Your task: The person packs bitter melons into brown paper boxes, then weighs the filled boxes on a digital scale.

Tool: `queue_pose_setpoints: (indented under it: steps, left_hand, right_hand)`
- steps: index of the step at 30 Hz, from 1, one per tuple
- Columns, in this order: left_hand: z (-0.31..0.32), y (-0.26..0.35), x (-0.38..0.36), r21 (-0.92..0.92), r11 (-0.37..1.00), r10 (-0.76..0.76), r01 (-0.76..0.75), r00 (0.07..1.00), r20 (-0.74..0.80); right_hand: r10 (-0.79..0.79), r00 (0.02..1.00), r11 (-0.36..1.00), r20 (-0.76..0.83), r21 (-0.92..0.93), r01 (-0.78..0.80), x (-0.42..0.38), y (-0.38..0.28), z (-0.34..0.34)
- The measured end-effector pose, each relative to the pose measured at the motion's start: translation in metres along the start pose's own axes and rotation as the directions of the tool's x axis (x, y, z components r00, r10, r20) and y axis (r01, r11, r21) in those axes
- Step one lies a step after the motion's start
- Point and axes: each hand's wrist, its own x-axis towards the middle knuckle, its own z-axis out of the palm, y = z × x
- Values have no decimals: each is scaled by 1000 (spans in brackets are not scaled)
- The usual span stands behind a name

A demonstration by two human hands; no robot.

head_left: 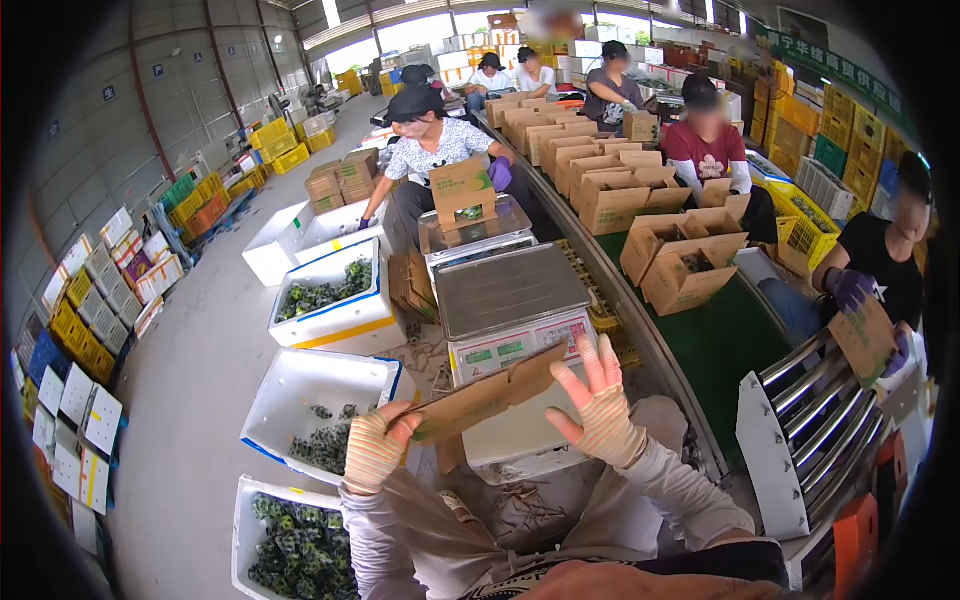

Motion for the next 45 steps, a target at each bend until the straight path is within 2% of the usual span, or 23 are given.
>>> queue_pose_setpoints:
  steps: [2,3,5,7,11,13,17,19,21,23,25,27,28,29,31,33,35,37,39,40,41,43,45]
  left_hand:
    - [27,-5,13,25,999,31,-33,997,71]
    - [39,-9,16,78,996,41,-52,991,130]
    - [45,-2,22,183,983,-40,-1,975,218]
    - [42,-9,35,292,956,-93,2,950,297]
    - [34,-11,68,292,956,-153,21,886,439]
    - [37,-18,89,519,853,-242,-52,842,482]
    - [43,-4,96,498,849,-45,-178,913,405]
    - [50,-9,98,581,770,26,-266,921,388]
    - [49,-8,97,618,785,-32,-46,993,115]
    - [50,-16,97,608,794,-41,16,999,28]
    - [72,-17,92,613,780,-88,123,992,-87]
    - [84,4,80,595,787,-203,163,979,-1]
    - [81,1,81,518,853,-184,63,965,185]
    - [76,-4,79,421,907,-148,-23,918,367]
    - [55,-5,68,294,955,-121,-30,868,481]
    - [46,-7,61,171,985,-77,-30,809,582]
    - [51,-16,45,-123,963,269,-241,907,325]
    - [67,-8,50,-64,992,124,-113,968,220]
    - [81,-18,64,-29,981,-194,192,965,-177]
    - [87,-34,78,116,993,1,31,965,-263]
    - [96,-46,81,114,993,-11,43,963,-270]
    - [105,-42,88,271,962,59,43,932,-357]
    - [107,-58,92,403,912,285,-77,824,-489]
  right_hand:
    - [-40,969,980,242,-182,85,10,9,8]
    - [-44,973,978,226,-188,88,11,15,12]
    - [-23,863,921,505,-325,215,3,25,24]
    - [-59,874,913,482,-327,242,-1,30,27]
    - [-105,875,921,473,-286,265,7,26,22]
    - [-90,876,925,474,-285,250,7,25,22]
    - [-173,889,945,424,-182,271,-9,33,27]
    - [-300,927,949,225,-29,314,-10,41,35]
    - [-354,920,935,167,67,348,-16,38,35]
    - [-337,929,908,153,313,278,-23,36,41]
    - [-353,924,903,146,314,295,-17,29,47]
    - [-378,901,853,213,458,250,-6,25,53]
    - [-308,865,829,395,558,40,-7,23,57]
    - [-310,863,826,399,562,36,-4,25,58]
    - [-326,778,809,537,584,-64,7,30,63]
    - [-346,805,736,483,671,-86,12,47,65]
    - [-109,804,603,584,682,-414,9,68,68]
    - [-55,834,581,549,697,-421,12,64,76]
    - [112,899,668,423,637,-383,18,44,86]
    - [148,924,671,353,651,-356,23,33,91]
    - [141,921,669,364,651,-360,23,34,98]
    - [68,997,941,27,330,-73,19,35,117]
    - [-12,998,998,-63,59,16,28,34,112]
